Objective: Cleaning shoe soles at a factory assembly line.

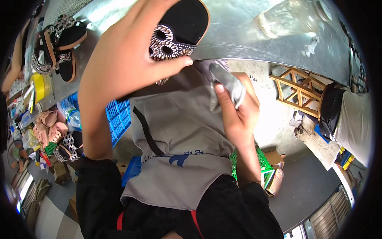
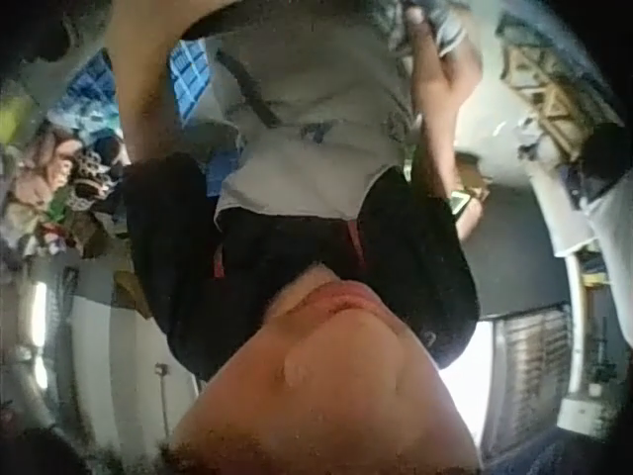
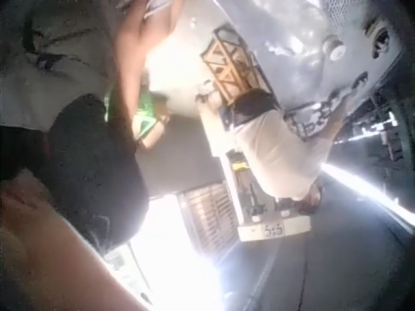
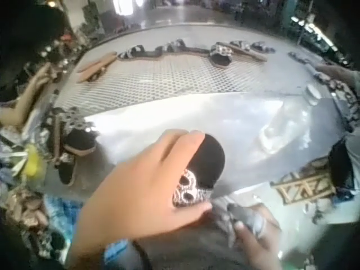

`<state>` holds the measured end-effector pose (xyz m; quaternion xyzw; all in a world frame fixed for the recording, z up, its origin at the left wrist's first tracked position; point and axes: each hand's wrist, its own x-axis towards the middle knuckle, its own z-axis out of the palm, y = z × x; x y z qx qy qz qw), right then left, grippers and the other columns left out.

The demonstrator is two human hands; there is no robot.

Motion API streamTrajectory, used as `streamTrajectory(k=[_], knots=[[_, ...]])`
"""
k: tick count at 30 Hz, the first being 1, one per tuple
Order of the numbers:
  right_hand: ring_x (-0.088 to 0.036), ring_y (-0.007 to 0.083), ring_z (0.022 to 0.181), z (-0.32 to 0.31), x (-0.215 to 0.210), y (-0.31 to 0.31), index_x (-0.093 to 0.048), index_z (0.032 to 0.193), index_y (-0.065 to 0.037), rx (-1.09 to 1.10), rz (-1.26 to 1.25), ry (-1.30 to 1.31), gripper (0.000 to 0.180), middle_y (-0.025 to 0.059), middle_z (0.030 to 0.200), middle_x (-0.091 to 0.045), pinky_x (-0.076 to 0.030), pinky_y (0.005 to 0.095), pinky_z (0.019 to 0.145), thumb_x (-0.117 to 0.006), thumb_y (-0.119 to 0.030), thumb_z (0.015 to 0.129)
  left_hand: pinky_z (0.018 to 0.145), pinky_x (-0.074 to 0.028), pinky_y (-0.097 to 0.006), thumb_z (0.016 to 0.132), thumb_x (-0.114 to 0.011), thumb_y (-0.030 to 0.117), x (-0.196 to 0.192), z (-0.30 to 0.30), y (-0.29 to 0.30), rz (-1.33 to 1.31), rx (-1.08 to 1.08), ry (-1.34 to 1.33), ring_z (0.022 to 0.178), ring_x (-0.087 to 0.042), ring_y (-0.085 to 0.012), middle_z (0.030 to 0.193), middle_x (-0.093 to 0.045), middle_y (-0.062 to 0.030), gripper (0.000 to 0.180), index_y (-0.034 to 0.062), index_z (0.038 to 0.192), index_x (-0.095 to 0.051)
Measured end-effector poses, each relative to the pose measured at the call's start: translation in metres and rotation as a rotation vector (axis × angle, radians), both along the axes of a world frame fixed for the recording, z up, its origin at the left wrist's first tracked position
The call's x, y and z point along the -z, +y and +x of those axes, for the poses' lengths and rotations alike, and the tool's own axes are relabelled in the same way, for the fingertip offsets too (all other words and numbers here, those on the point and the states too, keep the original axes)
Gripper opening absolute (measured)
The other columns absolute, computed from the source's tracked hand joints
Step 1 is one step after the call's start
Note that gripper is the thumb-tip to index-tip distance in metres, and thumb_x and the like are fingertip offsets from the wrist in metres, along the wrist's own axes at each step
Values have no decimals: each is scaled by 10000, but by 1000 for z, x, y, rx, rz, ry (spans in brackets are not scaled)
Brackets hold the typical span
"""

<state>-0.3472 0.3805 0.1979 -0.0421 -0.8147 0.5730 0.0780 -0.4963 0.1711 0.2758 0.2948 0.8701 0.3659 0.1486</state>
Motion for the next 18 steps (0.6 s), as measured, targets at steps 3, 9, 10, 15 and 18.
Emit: streamTrajectory(k=[3, 9, 10, 15, 18], knots=[[-615, 199, 798, -11, 6, 0, -702, 1210, 36, -78, 196, 41, 240, 115, 971, -640, -490, 305, 717, -648, 69, 978, 1056, -462, -491, 843, -825, 242, 40, -4, -1, -245, 88, 573, 1270, -587, -396, 1355, -615, -127, 468, 91, 1253, -658], [-659, 353, 891, -23, 19, -1, -687, 1357, -39, -91, 532, 147, 589, 111, 1095, -640, -541, 442, 789, -639, 96, 785, 1057, -422, -531, 868, -787, 270, 90, 8, 8, -84, -31, 623, 1348, -543, -364, 1356, -622, -53, 328, 139, 1158, -707], [-659, 353, 891, -27, 19, -2, -687, 1357, -39, -84, 531, 147, 589, 111, 1095, -640, -541, 442, 789, -639, 96, 785, 1022, -428, -545, 849, -792, 261, 93, 8, 8, -6, -60, 617, 1318, -559, -360, 1334, -618, -47, 298, 152, 1113, -709], [-605, 279, 891, -57, 11, 2, -758, 1097, -82, -140, 947, 309, 349, 44, 1071, -621, -468, 423, 795, -687, -51, 756, 997, -447, -496, 800, -834, 227, 95, 6, 4, 11, -43, 600, 1319, -568, -334, 1322, -617, -38, 344, 152, 1107, -700], [-615, 265, 916, -66, 14, 1, -735, 1275, -119, -258, 1024, 277, 509, 23, 1139, -644, -440, 405, 812, -674, -23, 778, 978, -459, -481, 766, -854, 205, 96, 4, 2, 49, -30, 592, 1303, -584, -321, 1301, -628, -29, 350, 146, 1074, -699]])
